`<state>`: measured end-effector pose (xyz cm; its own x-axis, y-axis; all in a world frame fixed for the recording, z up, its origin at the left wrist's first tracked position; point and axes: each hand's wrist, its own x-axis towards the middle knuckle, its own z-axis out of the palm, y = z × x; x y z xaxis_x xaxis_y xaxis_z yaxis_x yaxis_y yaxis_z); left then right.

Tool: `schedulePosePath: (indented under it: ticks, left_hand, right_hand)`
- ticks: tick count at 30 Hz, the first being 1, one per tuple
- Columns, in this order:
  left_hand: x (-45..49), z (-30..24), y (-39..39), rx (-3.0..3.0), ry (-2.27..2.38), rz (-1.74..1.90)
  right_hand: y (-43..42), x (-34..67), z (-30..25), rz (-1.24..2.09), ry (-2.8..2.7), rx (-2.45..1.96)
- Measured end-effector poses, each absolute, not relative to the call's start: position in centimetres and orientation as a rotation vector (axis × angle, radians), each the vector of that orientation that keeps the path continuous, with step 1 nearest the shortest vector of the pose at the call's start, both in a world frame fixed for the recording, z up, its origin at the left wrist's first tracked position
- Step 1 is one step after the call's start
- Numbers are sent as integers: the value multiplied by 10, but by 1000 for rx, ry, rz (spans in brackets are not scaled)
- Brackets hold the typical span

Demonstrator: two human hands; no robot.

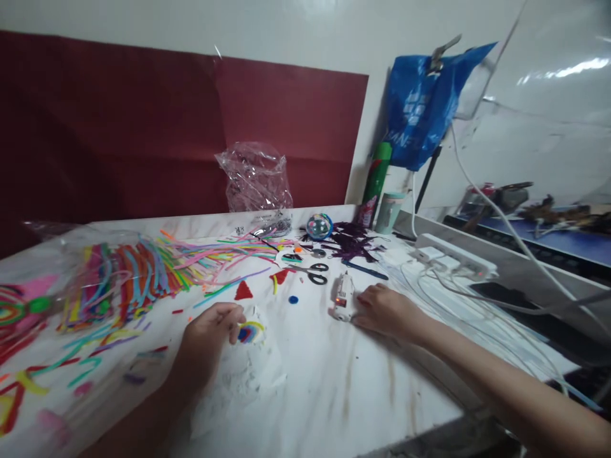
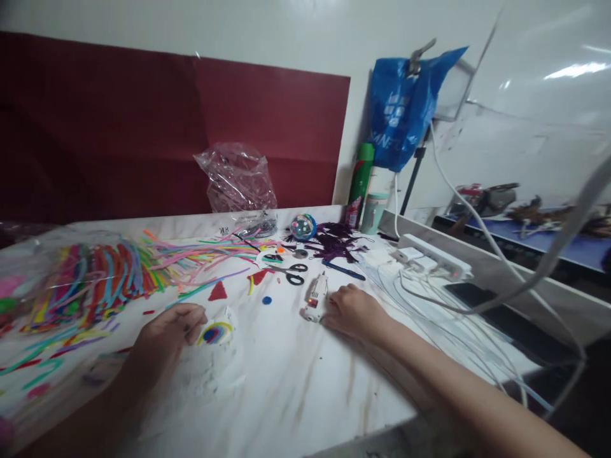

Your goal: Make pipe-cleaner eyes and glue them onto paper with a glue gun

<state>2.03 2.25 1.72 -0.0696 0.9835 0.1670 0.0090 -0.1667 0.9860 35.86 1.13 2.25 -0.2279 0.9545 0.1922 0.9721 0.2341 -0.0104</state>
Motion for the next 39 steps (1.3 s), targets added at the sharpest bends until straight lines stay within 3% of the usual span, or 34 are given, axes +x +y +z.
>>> schedulePosePath:
  ticks: [8,13,16,20,39]
  left_hand:
    - [22,36,17,1351,1176,1127]
    - [20,41,-13,1760,1203,826]
    - [19,30,-27,2228,1094,720]
    - [15,7,-28,2595,865,846]
    - [14,-35,-18,2503,747,1069]
  right_hand:
    - [1,342,13,-82,-2312,-1743]
    - [-30,306,24,765,-2140,-1289]
    - [-36,285,23,949,-2102,-1169]
    - [-30,266,19,956,-2074,-1189]
    - [-30,264,14,829,-2025,-1394]
